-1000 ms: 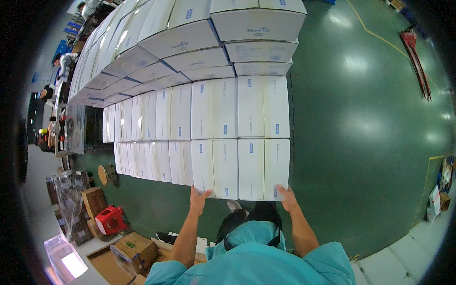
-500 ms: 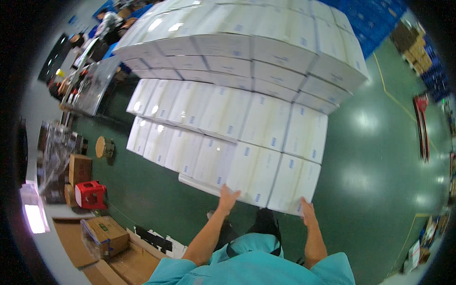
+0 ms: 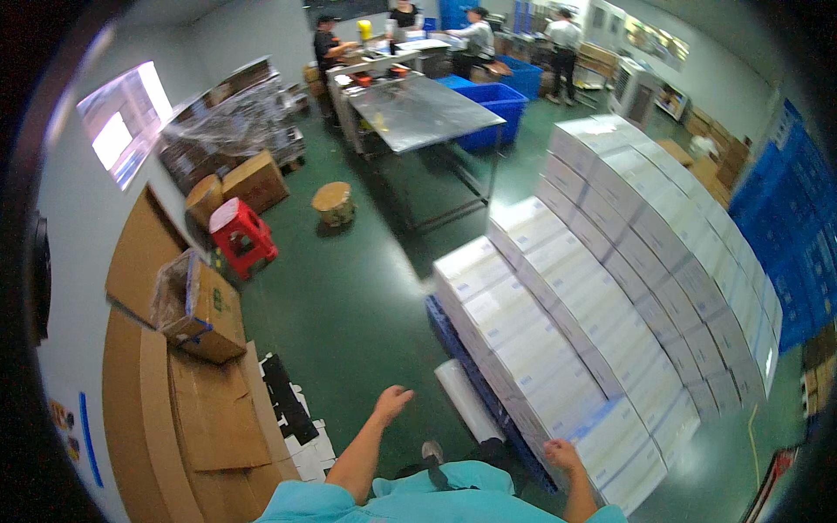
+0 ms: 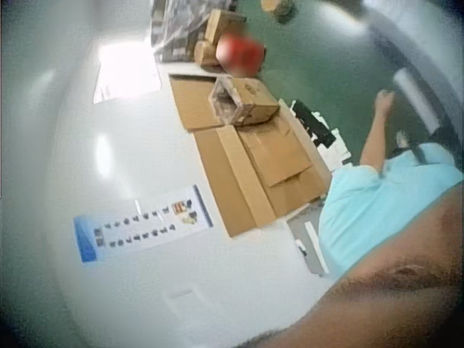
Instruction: The person picks up white boxes from a metal table and stacks them onto a blue pallet, arranging them in neat rows and layers.
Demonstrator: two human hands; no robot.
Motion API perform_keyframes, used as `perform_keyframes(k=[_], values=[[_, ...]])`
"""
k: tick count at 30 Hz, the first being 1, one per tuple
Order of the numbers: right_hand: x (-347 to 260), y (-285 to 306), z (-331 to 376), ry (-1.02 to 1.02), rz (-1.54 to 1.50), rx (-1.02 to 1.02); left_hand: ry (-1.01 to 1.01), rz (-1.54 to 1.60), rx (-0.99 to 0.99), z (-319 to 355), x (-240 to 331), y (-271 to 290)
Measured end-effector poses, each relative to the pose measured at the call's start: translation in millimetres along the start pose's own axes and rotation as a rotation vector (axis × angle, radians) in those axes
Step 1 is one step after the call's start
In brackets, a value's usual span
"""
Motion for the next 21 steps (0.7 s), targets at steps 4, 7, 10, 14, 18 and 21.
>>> perform_keyframes(k=[4, 7, 10, 14, 18, 21], values=[[-86, -135, -36, 0.011, 0.263, -0.321, 0.268, 0.262, 0.308, 1, -146, 119], [-114, -194, -85, -0.084, 0.376, -0.402, 0.341, 0.184, 0.300, 33, -246, 148], [-131, -230, -143, -0.232, 0.545, -0.436, 0.641, 0.222, 0.413, 90, -309, 165], [-209, -296, -232, -0.151, 0.893, -0.490, 1.057, 0.583, 0.415, 171, -336, 134], [-360, -411, -261, 0.046, 0.736, -0.660, 1.180, 0.784, 0.434, 171, -252, 144], [-484, -503, -261, 0.265, 0.728, -0.662, 0.854, 0.742, 0.374, 110, -246, 153]])
Point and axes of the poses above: each hand's wrist, its own z-axis away from the middle knuckle, its own y-axis out of the back of the hand, x = y × z, the point moved 9 cm from there along -z, towards the middle knuckle, and after that the axes turned 5 degrees about x, right-handed, at the moved point
